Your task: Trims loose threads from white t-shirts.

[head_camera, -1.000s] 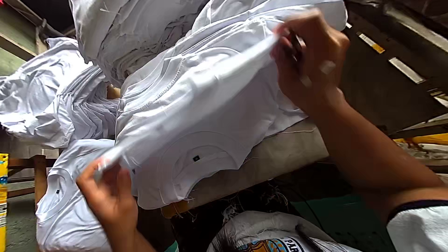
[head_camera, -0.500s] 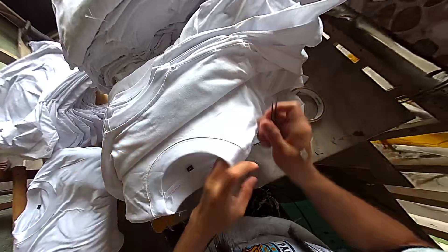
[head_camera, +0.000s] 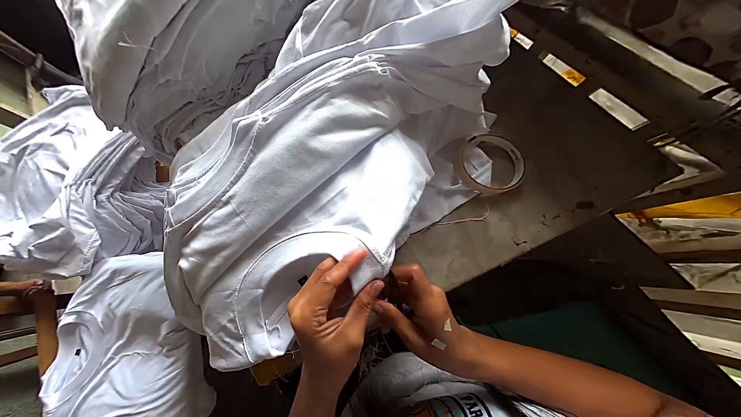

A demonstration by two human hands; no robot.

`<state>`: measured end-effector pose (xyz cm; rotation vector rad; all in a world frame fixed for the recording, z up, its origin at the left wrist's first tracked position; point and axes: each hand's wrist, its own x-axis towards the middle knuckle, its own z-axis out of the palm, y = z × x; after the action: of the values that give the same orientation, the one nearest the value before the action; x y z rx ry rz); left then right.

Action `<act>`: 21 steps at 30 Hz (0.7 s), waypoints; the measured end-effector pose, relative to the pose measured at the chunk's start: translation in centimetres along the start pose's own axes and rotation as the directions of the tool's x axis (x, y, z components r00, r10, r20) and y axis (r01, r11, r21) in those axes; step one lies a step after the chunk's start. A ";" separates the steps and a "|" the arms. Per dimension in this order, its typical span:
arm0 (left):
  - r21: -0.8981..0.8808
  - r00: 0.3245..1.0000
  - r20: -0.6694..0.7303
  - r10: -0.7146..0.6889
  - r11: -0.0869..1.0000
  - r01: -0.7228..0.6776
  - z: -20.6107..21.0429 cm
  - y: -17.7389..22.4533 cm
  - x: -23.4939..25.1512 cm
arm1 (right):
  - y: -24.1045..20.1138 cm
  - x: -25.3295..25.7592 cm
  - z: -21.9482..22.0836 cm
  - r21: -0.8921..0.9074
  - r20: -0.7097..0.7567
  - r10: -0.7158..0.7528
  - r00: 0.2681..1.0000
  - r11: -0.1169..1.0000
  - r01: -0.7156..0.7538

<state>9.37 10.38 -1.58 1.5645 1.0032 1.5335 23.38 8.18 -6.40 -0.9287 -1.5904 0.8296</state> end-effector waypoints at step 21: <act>0.293 0.984 0.062 0.169 0.939 -0.180 0.4 -1.6 0.1 | -1.1 5.2 -2.6 0.680 0.282 0.553 0.784 0.462 -0.570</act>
<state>9.74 11.18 -3.01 1.9294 1.1417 1.5172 25.13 12.42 -2.63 -0.8127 -0.7486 1.8066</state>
